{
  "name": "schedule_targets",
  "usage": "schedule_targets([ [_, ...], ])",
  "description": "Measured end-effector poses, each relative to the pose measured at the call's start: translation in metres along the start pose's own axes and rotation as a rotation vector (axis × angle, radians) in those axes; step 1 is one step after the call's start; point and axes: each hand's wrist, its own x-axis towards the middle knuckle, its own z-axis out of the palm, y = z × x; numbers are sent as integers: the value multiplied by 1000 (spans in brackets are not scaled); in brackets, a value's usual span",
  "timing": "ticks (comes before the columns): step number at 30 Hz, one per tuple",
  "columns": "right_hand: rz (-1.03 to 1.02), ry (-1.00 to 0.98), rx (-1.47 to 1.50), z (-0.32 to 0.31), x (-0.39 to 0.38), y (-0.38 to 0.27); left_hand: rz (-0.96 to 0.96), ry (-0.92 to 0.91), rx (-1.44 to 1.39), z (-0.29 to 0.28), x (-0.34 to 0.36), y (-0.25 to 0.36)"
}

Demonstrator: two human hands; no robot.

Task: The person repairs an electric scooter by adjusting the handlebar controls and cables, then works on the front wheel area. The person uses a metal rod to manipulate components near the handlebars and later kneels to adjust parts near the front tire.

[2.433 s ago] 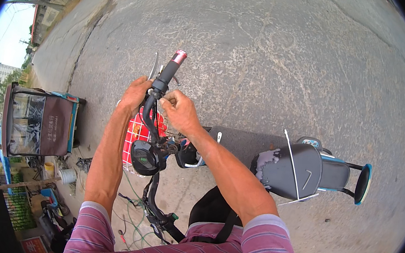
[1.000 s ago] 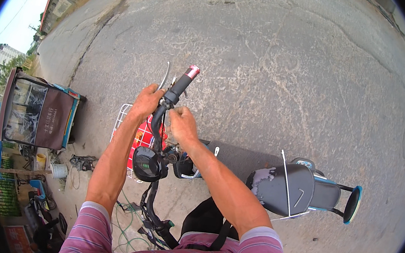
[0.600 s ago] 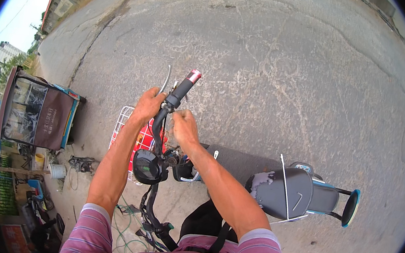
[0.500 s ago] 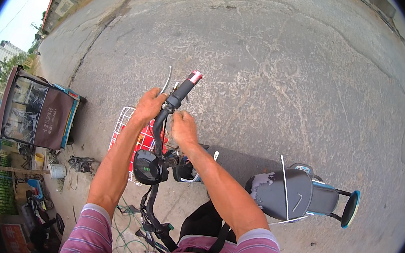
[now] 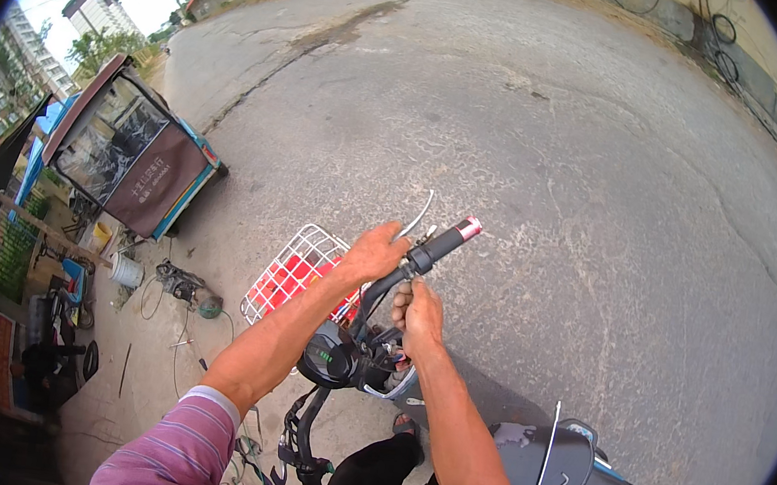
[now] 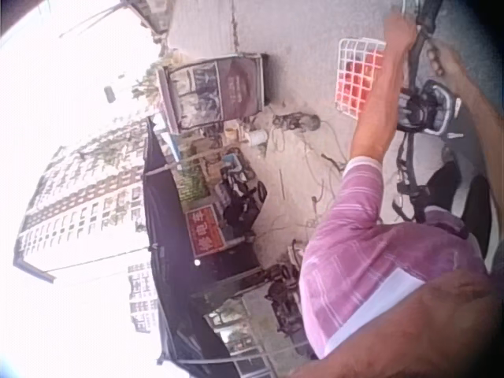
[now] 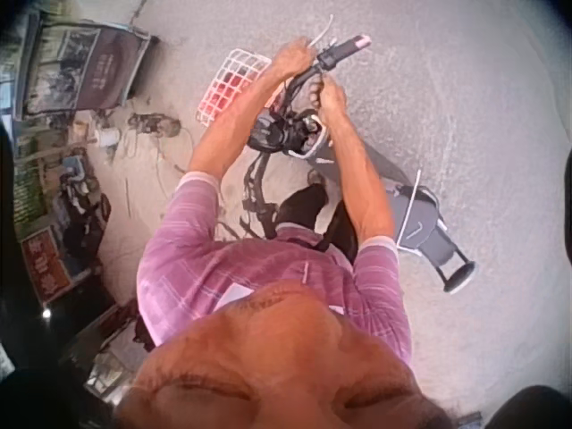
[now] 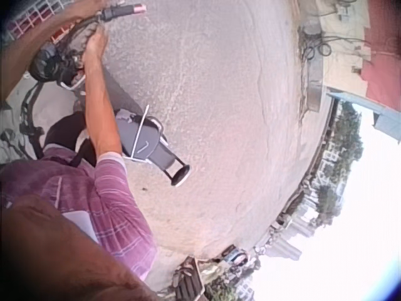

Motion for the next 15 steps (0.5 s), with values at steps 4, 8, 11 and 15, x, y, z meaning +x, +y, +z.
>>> schedule_targets([
  [4, -166, 89, -119, 5, 2, 3, 13, -5, -97, 3, 2, -5],
  [8, -120, 27, -109, -1, 12, 9, -5, 27, -96, 2, -3, -5],
  [11, -41, 4, 10, -4, 8, 8, -8, 30, -125, 3, -5, -5],
  [15, -162, 74, -78, 3, 2, 6, -17, 30, -137, 3, -7, -2],
])
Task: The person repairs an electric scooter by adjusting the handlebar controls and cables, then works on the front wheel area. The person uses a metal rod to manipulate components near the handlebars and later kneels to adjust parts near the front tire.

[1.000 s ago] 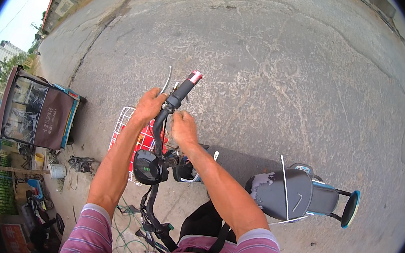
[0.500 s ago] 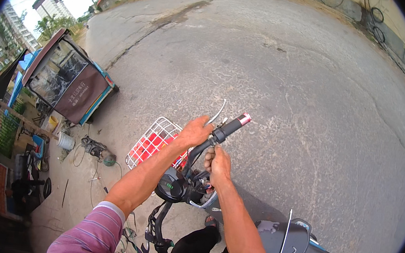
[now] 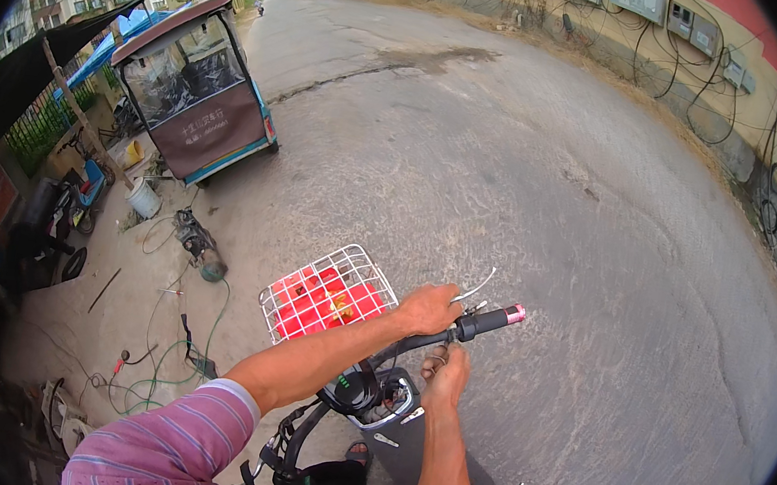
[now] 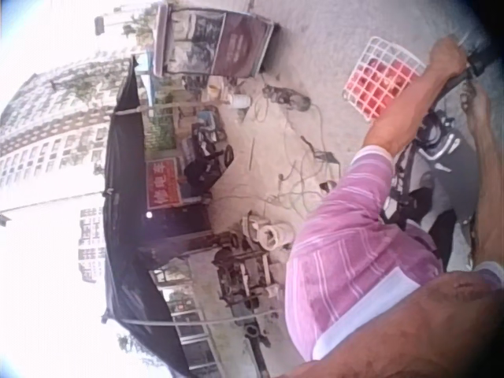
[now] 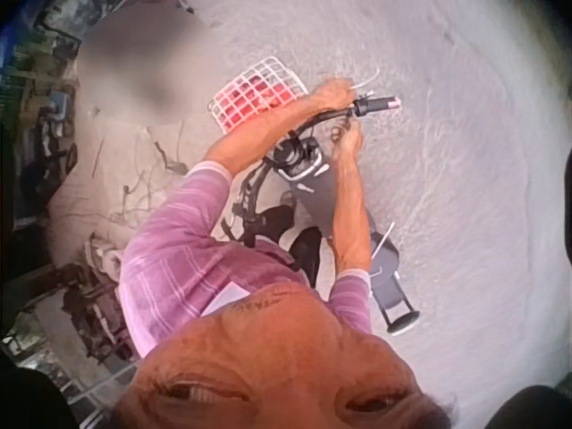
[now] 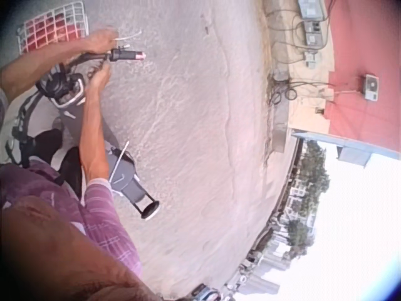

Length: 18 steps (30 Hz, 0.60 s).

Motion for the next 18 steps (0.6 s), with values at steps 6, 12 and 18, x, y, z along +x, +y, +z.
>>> schedule_targets([
  [6, 111, -108, 88, -13, 10, 8, -23, -15, -11, -4, -3, 2],
  [12, -31, -25, -96, 0, 3, 3, -7, -1, 7, -5, 0, -1],
  [18, 246, -124, 231, 3, 6, -1, 6, 7, 75, -4, 6, -4],
])
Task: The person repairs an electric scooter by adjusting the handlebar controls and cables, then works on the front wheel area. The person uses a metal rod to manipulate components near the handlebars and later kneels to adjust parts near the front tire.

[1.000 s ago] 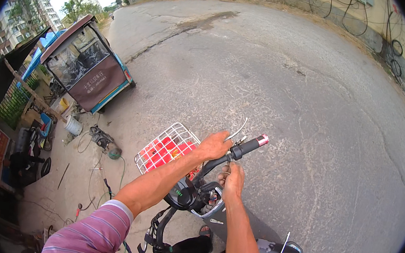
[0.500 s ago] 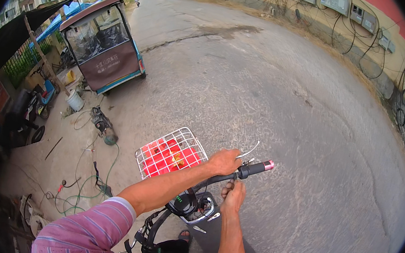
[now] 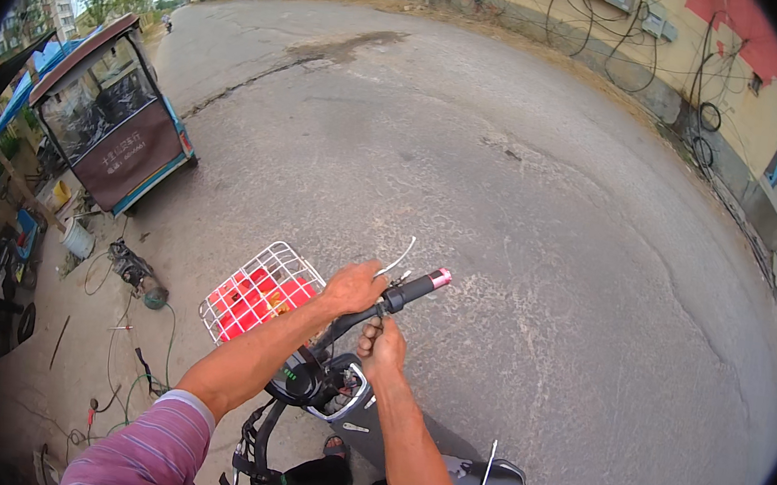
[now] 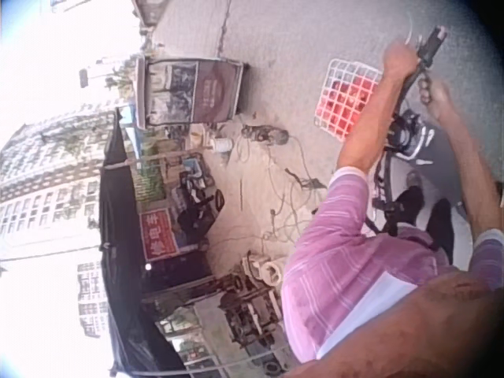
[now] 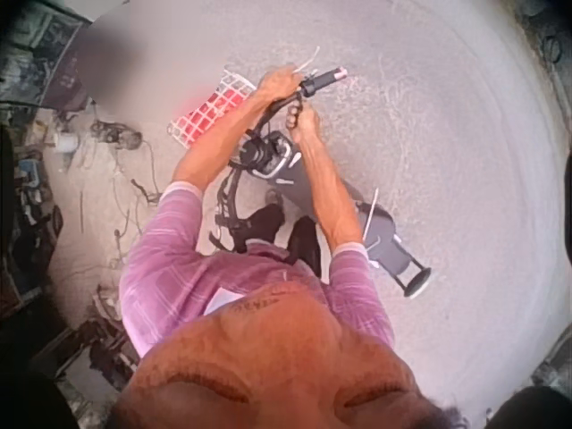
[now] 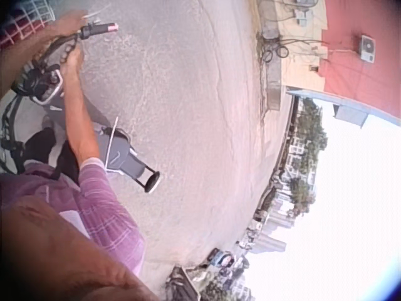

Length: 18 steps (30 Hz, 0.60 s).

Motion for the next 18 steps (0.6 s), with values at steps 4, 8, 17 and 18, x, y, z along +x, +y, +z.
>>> schedule_targets([
  [4, -184, 127, -262, -9, -6, -2, 85, 38, 6, 8, 2, 6],
  [8, -283, 103, -251, -9, 27, 25, 184, 160, 30, 18, 11, -24],
  [17, -495, 287, -605, -7, 34, 25, 282, 179, 27, 24, 21, -30],
  [18, -740, 352, -834, -18, 79, 55, 298, 170, 36, 24, 22, -28],
])
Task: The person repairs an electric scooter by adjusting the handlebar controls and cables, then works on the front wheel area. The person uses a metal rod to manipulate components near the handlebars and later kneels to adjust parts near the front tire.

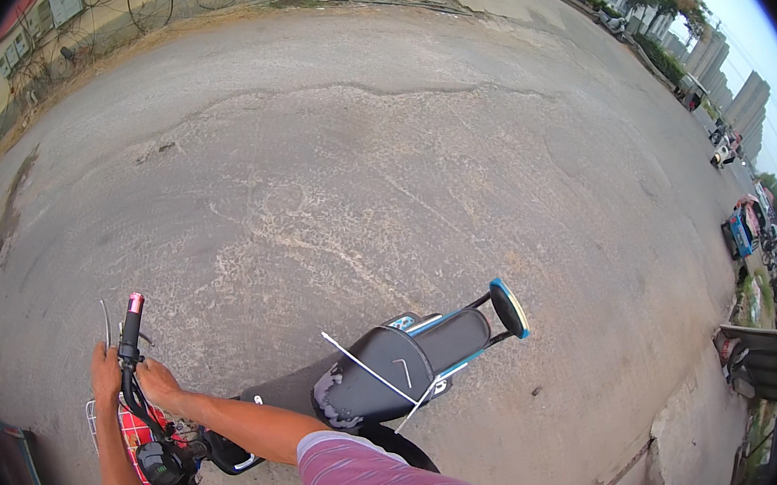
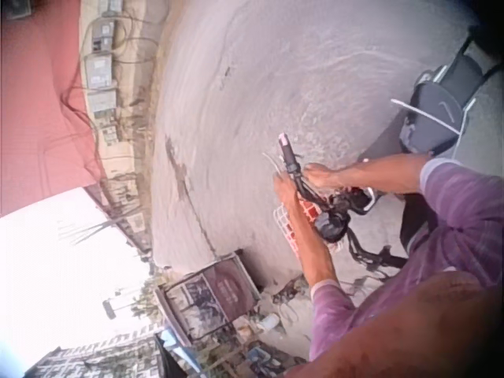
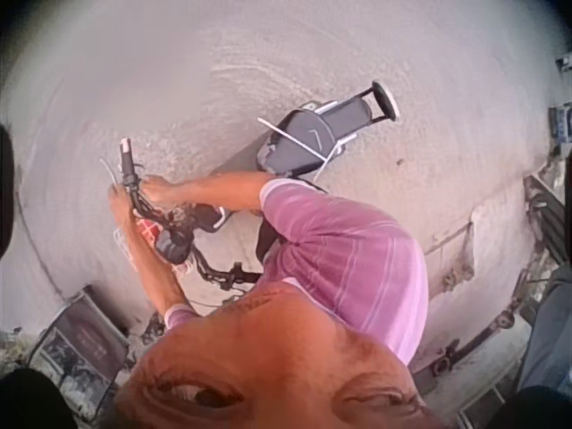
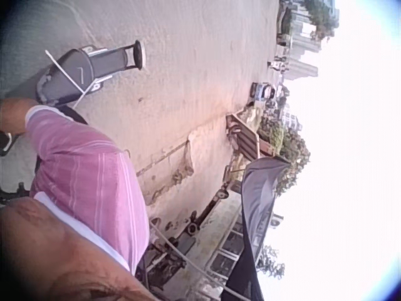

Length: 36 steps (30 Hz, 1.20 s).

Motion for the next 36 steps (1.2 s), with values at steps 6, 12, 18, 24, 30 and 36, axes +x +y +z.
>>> schedule_targets([
  [6, 700, -250, 742, -29, -7, -62, -21, -72, -38, -4, 5, -12],
  [12, 219, 79, 213, 12, 6, -13, -73, -145, -51, -5, 10, -7],
  [18, 628, -225, 530, -30, -9, -67, 25, -64, -26, 3, 13, -33],
  [24, 398, 86, 259, -19, -14, -57, -22, -119, 11, -6, 7, -11],
  [30, 643, -268, 572, -30, -6, -57, 22, -64, 12, 1, 11, -24],
  [36, 295, 195, 139, -4, -8, -39, 4, -89, 22, -6, 5, -3],
])
